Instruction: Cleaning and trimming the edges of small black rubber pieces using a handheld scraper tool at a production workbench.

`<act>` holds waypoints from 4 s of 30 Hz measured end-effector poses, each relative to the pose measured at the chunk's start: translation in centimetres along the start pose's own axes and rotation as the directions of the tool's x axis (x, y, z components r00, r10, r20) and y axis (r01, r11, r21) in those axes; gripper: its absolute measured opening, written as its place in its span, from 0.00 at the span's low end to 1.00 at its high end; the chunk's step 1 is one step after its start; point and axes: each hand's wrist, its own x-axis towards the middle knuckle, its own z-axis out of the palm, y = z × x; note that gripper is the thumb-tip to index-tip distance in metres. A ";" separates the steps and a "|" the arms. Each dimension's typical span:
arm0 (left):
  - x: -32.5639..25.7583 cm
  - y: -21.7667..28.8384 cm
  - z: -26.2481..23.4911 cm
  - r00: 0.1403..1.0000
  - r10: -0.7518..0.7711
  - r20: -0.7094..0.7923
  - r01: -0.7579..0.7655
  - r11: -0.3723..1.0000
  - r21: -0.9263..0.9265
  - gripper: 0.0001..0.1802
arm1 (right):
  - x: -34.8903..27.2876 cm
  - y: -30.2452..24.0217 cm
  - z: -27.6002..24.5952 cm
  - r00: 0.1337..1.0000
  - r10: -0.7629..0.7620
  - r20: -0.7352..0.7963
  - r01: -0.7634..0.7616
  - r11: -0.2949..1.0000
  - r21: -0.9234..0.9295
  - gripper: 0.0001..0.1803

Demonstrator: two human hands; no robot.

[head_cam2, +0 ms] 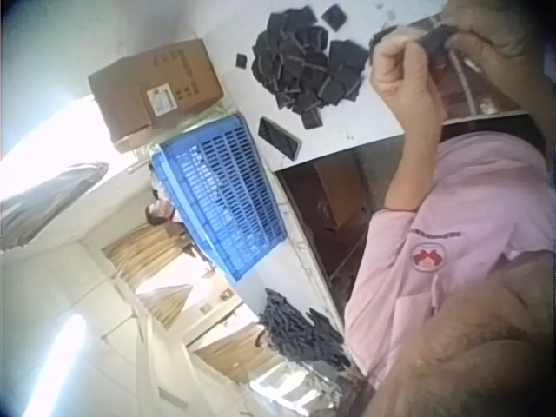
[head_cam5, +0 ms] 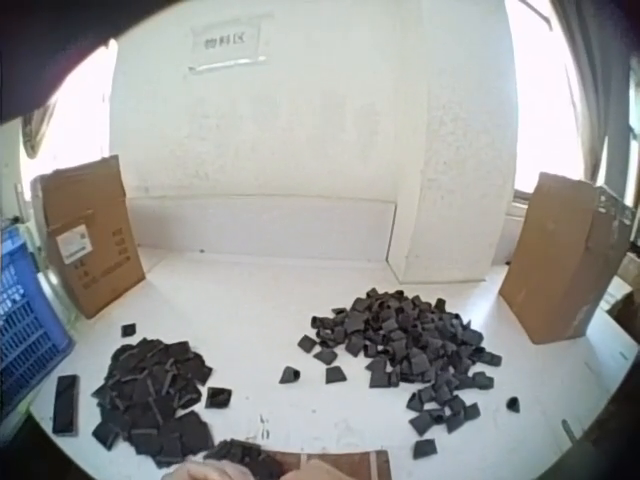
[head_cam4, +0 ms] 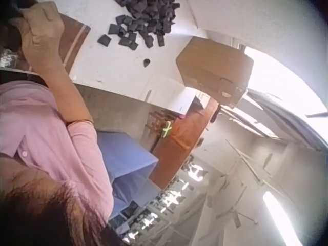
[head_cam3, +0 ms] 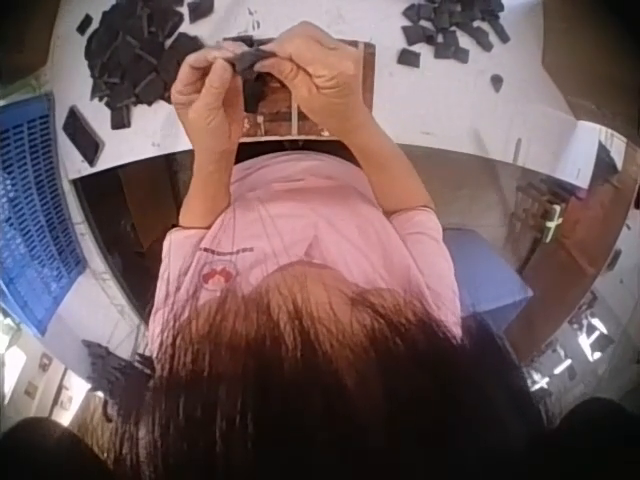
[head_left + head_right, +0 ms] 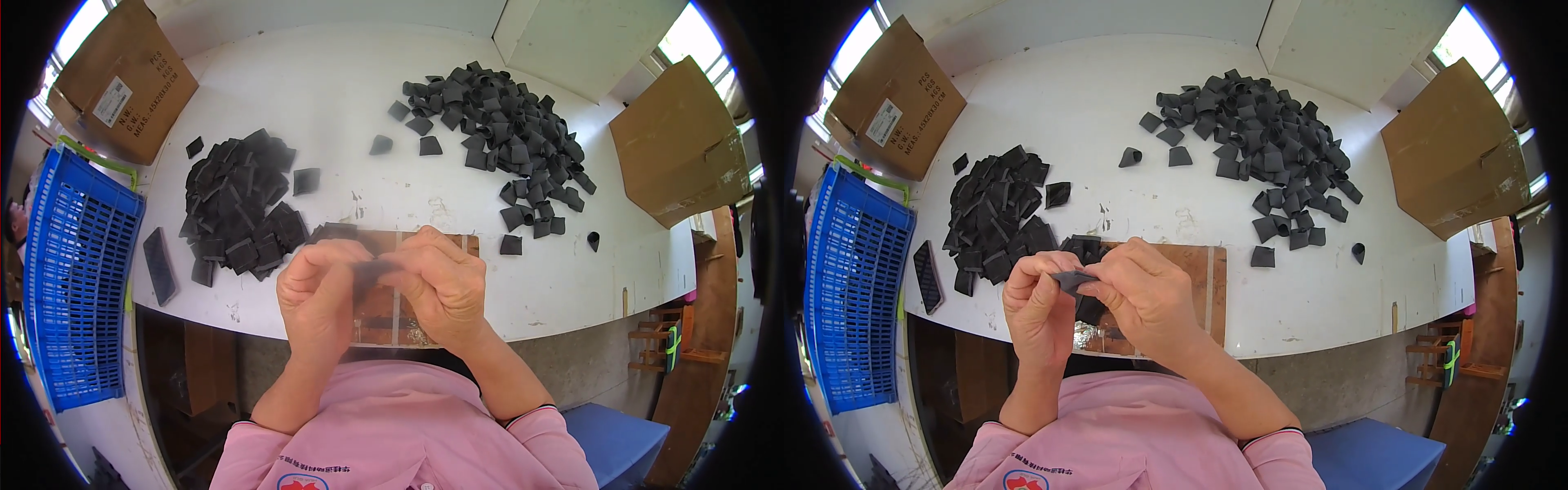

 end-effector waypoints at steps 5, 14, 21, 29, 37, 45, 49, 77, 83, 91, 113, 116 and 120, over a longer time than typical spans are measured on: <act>1.0 1.2 1.5 0.992 0.120 -0.039 -0.106 0.959 0.264 0.08 | -0.2 0.2 0.4 0.998 -0.028 -0.054 0.028 1.000 -0.002 0.09; 1.2 0.3 0.6 0.890 0.374 0.260 -0.449 0.626 0.637 0.05 | -0.4 0.0 0.6 0.977 -0.205 -0.061 0.188 0.958 -0.214 0.11; 5.9 -2.1 -6.2 0.925 0.324 -0.201 0.021 0.484 0.875 0.11 | 3.5 0.0 -4.1 0.878 0.473 -0.068 -0.391 0.793 0.468 0.10; 12.1 -6.3 -15.4 0.935 0.162 -0.317 0.345 -0.190 0.919 0.10 | -3.5 1.2 -3.3 0.733 0.676 0.080 -0.669 0.693 0.269 0.14; 2.9 0.6 -5.1 0.941 -0.153 -0.303 0.296 0.806 0.512 0.07 | -5.6 -1.2 0.4 0.809 0.521 0.272 -0.549 0.835 0.030 0.13; -4.9 1.3 0.1 0.881 -0.377 -0.287 0.430 0.890 0.151 0.05 | -6.0 -1.2 0.7 0.612 0.704 0.359 -0.706 0.282 0.650 0.06; -4.8 1.2 0.0 0.844 -0.500 -0.194 0.493 0.866 -0.088 0.08 | -6.2 -1.2 0.2 0.564 0.706 0.427 -0.672 0.093 0.735 0.05; -4.2 0.1 0.2 0.867 -0.473 -0.155 0.393 0.841 -0.372 0.10 | -6.2 0.1 2.0 0.919 0.388 -0.069 -0.392 0.919 -0.049 0.06; -5.0 -1.2 0.5 0.969 -0.017 -0.245 0.145 0.846 0.513 0.11 | -5.6 -0.4 1.0 0.607 0.575 0.548 -0.620 -0.088 0.779 0.05; -0.3 2.7 1.0 0.901 -0.389 0.193 0.424 0.694 -0.582 0.11 | 0.8 -3.1 -1.5 0.735 0.573 0.363 -0.663 0.493 0.564 0.13; 0.5 0.9 1.9 0.969 -0.193 -0.155 0.221 0.957 0.188 0.14 | 0.5 1.7 -0.6 0.774 0.498 0.391 -0.633 0.625 0.456 0.13; 1.1 1.4 2.6 0.986 0.168 0.018 -0.155 0.857 0.492 0.18 | 0.3 0.2 -0.5 0.886 0.441 0.141 -0.462 0.862 0.210 0.12; 1.7 1.5 1.8 0.944 0.185 0.271 -0.319 0.718 0.618 0.07 | -0.6 -0.5 -1.1 0.994 0.071 -0.086 -0.064 0.995 0.080 0.15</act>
